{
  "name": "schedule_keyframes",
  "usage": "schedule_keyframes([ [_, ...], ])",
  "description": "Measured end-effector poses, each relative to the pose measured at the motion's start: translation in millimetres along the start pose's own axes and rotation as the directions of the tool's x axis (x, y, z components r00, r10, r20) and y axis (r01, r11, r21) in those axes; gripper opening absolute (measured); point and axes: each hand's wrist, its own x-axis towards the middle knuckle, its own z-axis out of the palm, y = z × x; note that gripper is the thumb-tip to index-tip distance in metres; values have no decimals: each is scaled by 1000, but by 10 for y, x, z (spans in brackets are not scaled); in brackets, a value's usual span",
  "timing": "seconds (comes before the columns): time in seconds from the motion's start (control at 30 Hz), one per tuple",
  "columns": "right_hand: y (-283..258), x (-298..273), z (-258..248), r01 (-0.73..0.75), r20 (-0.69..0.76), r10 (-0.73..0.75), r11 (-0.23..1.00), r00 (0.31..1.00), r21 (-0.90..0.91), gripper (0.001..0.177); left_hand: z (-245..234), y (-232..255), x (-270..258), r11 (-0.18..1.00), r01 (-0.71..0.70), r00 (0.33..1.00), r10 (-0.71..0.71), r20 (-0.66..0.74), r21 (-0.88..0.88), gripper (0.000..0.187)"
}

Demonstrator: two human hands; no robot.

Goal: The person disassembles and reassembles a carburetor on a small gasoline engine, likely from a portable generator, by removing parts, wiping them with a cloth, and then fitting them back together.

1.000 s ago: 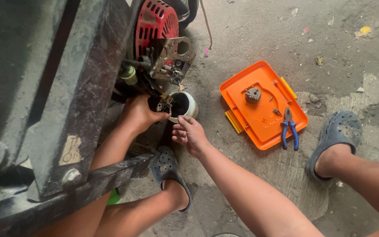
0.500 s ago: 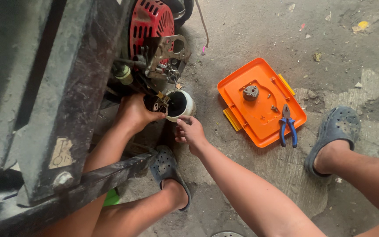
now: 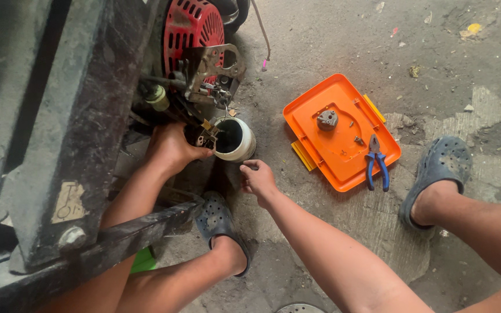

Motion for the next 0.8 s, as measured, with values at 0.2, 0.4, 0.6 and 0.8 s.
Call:
schedule_keyframes([
  [0.2,37,21,-106,-12,-22,12,1000,1000,-18,32,-20,16,-4,999,36,999,-36,31,16,62],
  [0.4,38,-26,-215,-42,-33,41,998,999,-36,33,-25,17,6,997,52,998,-54,40,51,68],
  [0.6,55,-15,-291,-58,-61,55,997,997,-46,33,-38,33,0,999,28,999,-29,37,39,69],
  [0.8,100,22,-309,-57,-58,54,997,997,-49,32,-42,43,-28,999,-29,1000,29,11,-22,78],
])
